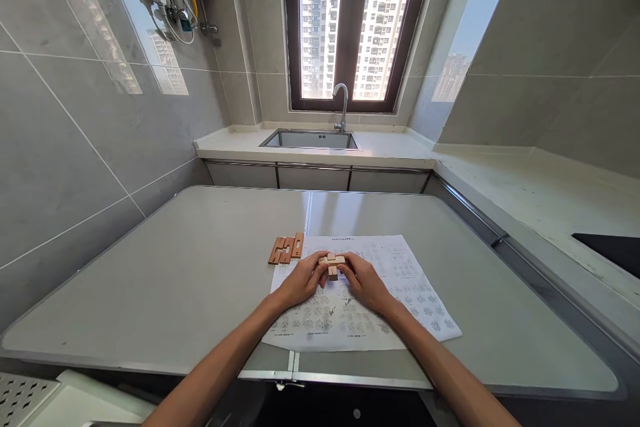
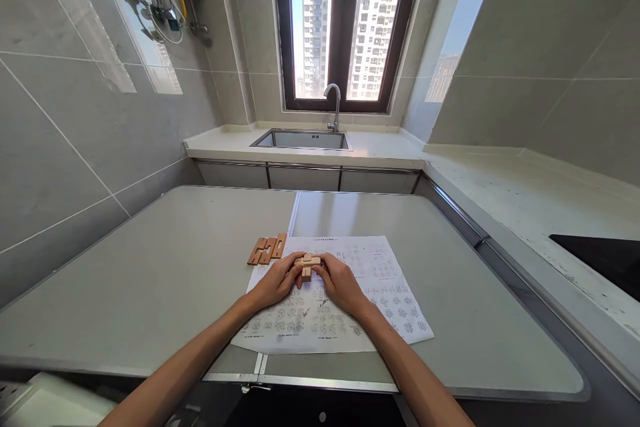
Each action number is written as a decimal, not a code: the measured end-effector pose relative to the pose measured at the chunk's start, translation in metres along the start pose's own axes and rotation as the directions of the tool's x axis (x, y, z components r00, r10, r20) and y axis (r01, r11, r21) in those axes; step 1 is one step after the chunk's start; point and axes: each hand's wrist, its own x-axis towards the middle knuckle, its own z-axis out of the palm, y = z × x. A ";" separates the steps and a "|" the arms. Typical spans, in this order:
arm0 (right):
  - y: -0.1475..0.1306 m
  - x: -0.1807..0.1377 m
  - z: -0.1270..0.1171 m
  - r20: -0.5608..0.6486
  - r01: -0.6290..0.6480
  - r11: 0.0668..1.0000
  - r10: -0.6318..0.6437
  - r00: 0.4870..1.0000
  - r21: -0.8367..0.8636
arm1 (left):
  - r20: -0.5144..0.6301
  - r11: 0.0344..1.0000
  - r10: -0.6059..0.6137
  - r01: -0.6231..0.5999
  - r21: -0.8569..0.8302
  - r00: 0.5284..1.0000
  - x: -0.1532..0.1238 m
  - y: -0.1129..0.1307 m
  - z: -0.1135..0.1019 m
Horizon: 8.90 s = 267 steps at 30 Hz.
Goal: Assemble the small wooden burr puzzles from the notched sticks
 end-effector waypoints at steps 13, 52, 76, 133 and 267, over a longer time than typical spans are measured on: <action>-0.003 -0.002 -0.001 -0.001 0.007 1.000 -0.007 1.000 -0.021 | -0.010 0.999 0.039 -0.038 0.031 0.999 -0.002 0.001 -0.001; -0.010 0.002 -0.003 -0.029 -0.029 1.000 0.029 0.999 0.012 | -0.038 0.993 -0.096 0.093 -0.076 0.995 0.000 0.004 0.000; -0.002 -0.003 0.003 0.100 0.047 0.990 -0.034 0.994 -0.136 | -0.275 0.965 -0.221 0.168 -0.202 0.936 0.008 -0.004 0.000; -0.015 0.008 -0.014 0.353 -0.435 0.403 0.265 0.898 0.805 | -0.085 0.999 -0.010 0.008 -0.032 0.996 0.002 0.000 -0.002; 0.017 0.015 -0.021 0.049 -0.420 0.445 0.637 0.769 0.791 | -0.568 0.823 -0.122 0.403 0.401 0.814 0.005 -0.030 -0.007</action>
